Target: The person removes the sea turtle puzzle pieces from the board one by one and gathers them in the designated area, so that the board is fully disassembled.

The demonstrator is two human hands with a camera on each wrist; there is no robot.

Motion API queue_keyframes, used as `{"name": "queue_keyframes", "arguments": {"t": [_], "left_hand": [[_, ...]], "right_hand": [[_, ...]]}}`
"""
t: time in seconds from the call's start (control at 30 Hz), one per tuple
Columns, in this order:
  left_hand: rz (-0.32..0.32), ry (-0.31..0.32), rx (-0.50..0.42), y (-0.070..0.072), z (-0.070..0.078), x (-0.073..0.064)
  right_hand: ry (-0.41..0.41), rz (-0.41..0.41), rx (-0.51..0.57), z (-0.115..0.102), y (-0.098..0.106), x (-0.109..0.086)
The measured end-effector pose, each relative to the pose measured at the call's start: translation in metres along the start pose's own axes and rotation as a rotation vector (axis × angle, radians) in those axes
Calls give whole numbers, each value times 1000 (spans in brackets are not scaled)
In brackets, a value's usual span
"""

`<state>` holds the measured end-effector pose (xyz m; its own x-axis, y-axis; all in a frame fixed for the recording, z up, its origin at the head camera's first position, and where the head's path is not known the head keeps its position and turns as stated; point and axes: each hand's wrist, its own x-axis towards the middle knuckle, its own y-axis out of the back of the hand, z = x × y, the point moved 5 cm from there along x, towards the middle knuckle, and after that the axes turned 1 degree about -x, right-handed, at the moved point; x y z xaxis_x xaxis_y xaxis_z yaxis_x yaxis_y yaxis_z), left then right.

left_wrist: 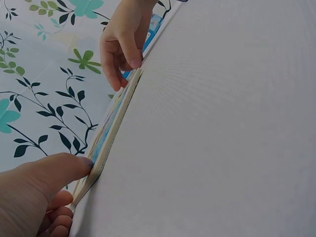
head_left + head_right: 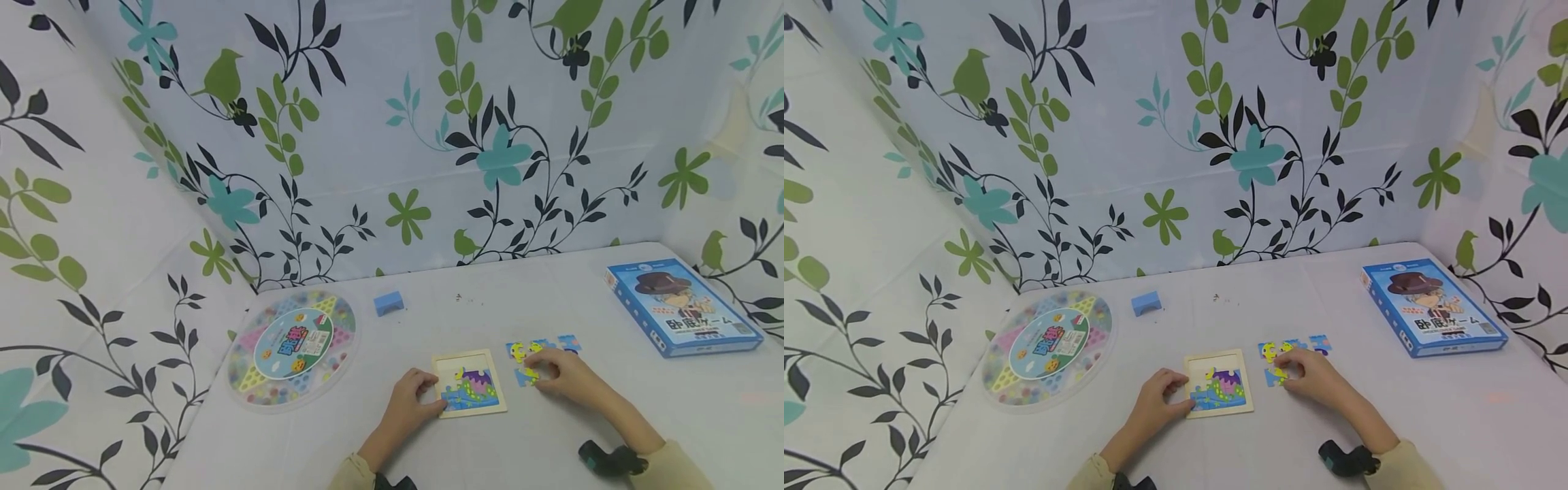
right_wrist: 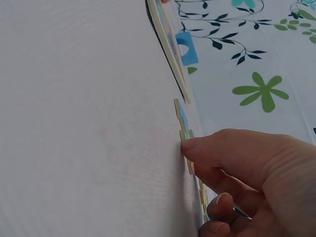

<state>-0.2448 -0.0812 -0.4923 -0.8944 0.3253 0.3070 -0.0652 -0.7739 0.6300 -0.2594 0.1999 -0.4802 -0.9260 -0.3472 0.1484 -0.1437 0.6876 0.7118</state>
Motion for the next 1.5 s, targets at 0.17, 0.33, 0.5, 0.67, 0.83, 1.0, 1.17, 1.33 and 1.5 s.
{"name": "queue_keyframes", "arguments": {"t": [0.17, 0.33, 0.5, 0.67, 0.83, 1.0, 1.17, 1.33, 1.5], "left_hand": [[2, -3, 4, 0, 1, 1], [7, -13, 8, 2, 3, 3], [1, -7, 13, 2, 3, 4], [-1, -7, 7, 2, 4, 6], [3, -20, 2, 3, 6, 8], [1, -18, 6, 3, 6, 9], [2, -18, 14, 3, 4, 10], [11, -24, 12, 1, 3, 9], [0, -4, 11, -1, -2, 2]], "right_hand": [[2, 8, -2, -2, 2, 0], [26, 23, 10, -4, 3, 1], [14, 27, 4, -3, 3, 1], [-3, 37, -10, -2, 6, 2], [19, 50, -16, -5, 10, 3], [68, 173, -61, -12, 22, 2], [73, 229, -64, -23, 29, 5], [76, 224, -31, -38, 24, 14], [93, 216, 24, -53, 8, 21]]}}
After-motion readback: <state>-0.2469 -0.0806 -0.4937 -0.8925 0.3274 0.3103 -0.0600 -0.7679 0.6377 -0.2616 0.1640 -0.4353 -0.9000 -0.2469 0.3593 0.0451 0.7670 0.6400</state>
